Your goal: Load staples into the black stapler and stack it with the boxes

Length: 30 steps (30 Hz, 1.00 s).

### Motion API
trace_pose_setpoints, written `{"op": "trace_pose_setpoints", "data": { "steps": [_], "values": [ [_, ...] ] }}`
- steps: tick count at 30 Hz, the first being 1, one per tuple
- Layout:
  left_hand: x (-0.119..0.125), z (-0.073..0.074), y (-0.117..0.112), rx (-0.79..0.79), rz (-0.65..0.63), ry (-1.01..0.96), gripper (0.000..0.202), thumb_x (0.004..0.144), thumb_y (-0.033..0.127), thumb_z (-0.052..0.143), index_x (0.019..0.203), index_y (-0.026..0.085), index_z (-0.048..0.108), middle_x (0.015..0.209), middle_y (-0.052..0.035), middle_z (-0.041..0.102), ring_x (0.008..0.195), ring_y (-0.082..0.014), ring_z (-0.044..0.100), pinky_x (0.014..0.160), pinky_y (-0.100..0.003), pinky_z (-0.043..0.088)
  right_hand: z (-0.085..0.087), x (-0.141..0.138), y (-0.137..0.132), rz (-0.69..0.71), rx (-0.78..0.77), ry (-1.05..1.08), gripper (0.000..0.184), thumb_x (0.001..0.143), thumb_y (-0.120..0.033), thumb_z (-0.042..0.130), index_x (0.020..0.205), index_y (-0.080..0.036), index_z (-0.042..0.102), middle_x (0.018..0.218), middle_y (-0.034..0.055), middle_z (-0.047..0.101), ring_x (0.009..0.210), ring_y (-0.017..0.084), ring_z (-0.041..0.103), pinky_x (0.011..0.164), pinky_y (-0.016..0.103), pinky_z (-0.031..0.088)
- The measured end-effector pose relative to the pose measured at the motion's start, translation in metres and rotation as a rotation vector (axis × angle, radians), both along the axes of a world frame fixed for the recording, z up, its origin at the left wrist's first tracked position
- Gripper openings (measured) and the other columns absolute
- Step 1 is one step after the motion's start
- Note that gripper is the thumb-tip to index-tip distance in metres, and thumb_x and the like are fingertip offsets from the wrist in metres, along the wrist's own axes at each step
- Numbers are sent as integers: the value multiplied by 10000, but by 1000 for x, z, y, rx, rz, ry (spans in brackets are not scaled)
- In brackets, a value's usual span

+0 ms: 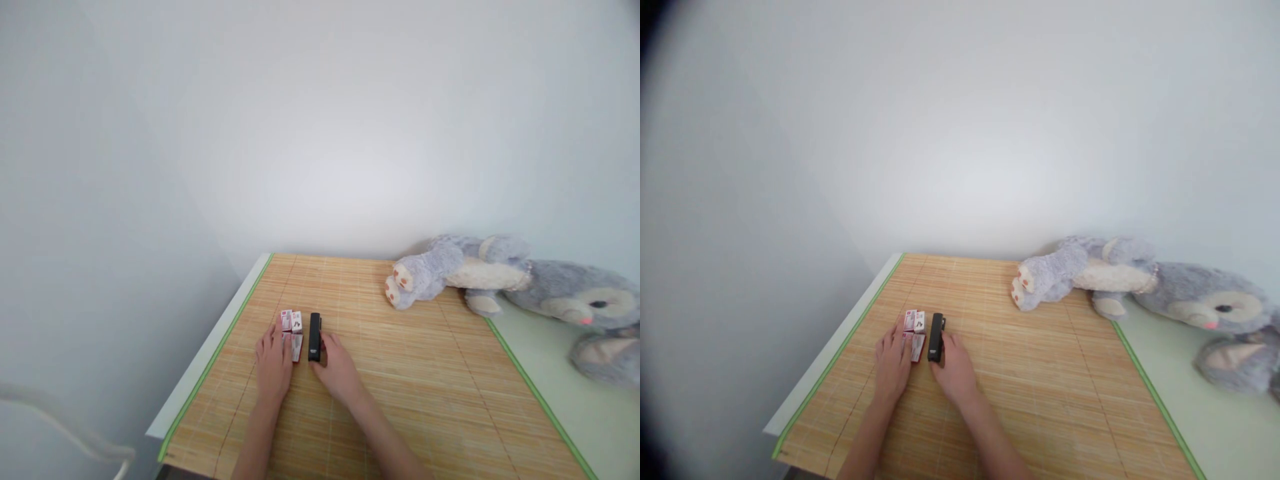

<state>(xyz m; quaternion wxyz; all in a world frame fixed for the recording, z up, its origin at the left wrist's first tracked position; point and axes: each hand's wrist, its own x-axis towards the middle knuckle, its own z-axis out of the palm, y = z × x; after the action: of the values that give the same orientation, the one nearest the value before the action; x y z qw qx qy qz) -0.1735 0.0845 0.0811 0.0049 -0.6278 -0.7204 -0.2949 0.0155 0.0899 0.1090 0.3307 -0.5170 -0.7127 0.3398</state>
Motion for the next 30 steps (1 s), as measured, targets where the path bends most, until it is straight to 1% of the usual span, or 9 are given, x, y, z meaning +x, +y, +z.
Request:
{"op": "trace_pose_setpoints", "data": {
  "steps": [2, 6, 11, 13, 17, 22, 26, 28, 30],
  "values": [
    [-8, -1, 6, -20, -60, -1, 549, 1066, 403, 323, 1605, 299, 316, 1517, -105, 506, 1319, -295, 475, 1129, -517, 369, -2, -3, 0, -11, 2, -38, 603, 784, -214, 707, 1367, -299, 581, 1215, 51, 656, 1055, 251, 659, 939, 362, 532],
    [-16, -1, 18, -56, -146, 10, 512, 1062, 388, 352, 1571, 344, 381, 1507, -55, 542, 1296, -266, 503, 1107, -464, 396, -6, -15, 0, -7, 10, -92, 630, 802, -305, 744, 1406, -310, 567, 1155, 47, 681, 1000, 254, 667, 894, 361, 530],
    [-22, 1, 25, -70, -187, 21, 516, 1059, 351, 357, 1575, 351, 371, 1496, -48, 558, 1253, -254, 519, 1087, -448, 405, -7, -26, 1, -12, 27, -195, 638, 830, -419, 748, 1431, -314, 560, 1176, 52, 690, 999, 252, 674, 848, 339, 529],
    [-23, 2, 25, -73, -198, 25, 514, 1056, 343, 366, 1570, 360, 382, 1500, -46, 555, 1253, -254, 515, 1086, -446, 403, -8, -27, 1, -13, 28, -211, 647, 830, -439, 750, 1436, -314, 560, 1185, 56, 692, 1005, 259, 675, 841, 340, 527],
    [-20, 4, 23, -79, -200, 30, 514, 1056, 352, 371, 1570, 366, 381, 1515, -48, 541, 1264, -259, 502, 1073, -446, 405, -9, -26, 0, -20, 22, -200, 673, 823, -441, 761, 1451, -319, 551, 1176, 55, 694, 993, 269, 681, 836, 349, 527],
    [-18, 5, 23, -79, -196, 29, 511, 1054, 359, 377, 1566, 366, 389, 1506, -55, 549, 1270, -257, 499, 1077, -443, 398, -8, -25, 0, -19, 21, -164, 644, 823, -408, 759, 1432, -319, 569, 1165, 52, 694, 1015, 274, 676, 850, 354, 529],
    [-19, 4, 23, -65, -199, 16, 500, 1053, 362, 382, 1553, 367, 413, 1492, -55, 565, 1263, -250, 514, 1067, -432, 407, -8, -25, -2, -18, -12, -144, 655, 814, -402, 754, 1435, -309, 570, 1141, 57, 695, 1003, 278, 670, 864, 367, 525],
    [-19, 4, 23, -50, -206, 6, 491, 1054, 375, 389, 1544, 368, 427, 1484, -51, 573, 1264, -244, 524, 1064, -428, 415, -5, -25, -3, -16, -27, -132, 656, 803, -395, 752, 1429, -300, 577, 1128, 59, 691, 989, 279, 666, 867, 379, 527],
    [-21, 5, 24, -26, -215, -7, 478, 1053, 386, 401, 1526, 357, 457, 1475, -51, 581, 1267, -235, 533, 1074, -425, 416, 2, -22, -2, -10, -48, -80, 712, 768, -377, 766, 1442, -274, 564, 1119, 61, 684, 988, 284, 660, 884, 399, 530]
  ]
}}
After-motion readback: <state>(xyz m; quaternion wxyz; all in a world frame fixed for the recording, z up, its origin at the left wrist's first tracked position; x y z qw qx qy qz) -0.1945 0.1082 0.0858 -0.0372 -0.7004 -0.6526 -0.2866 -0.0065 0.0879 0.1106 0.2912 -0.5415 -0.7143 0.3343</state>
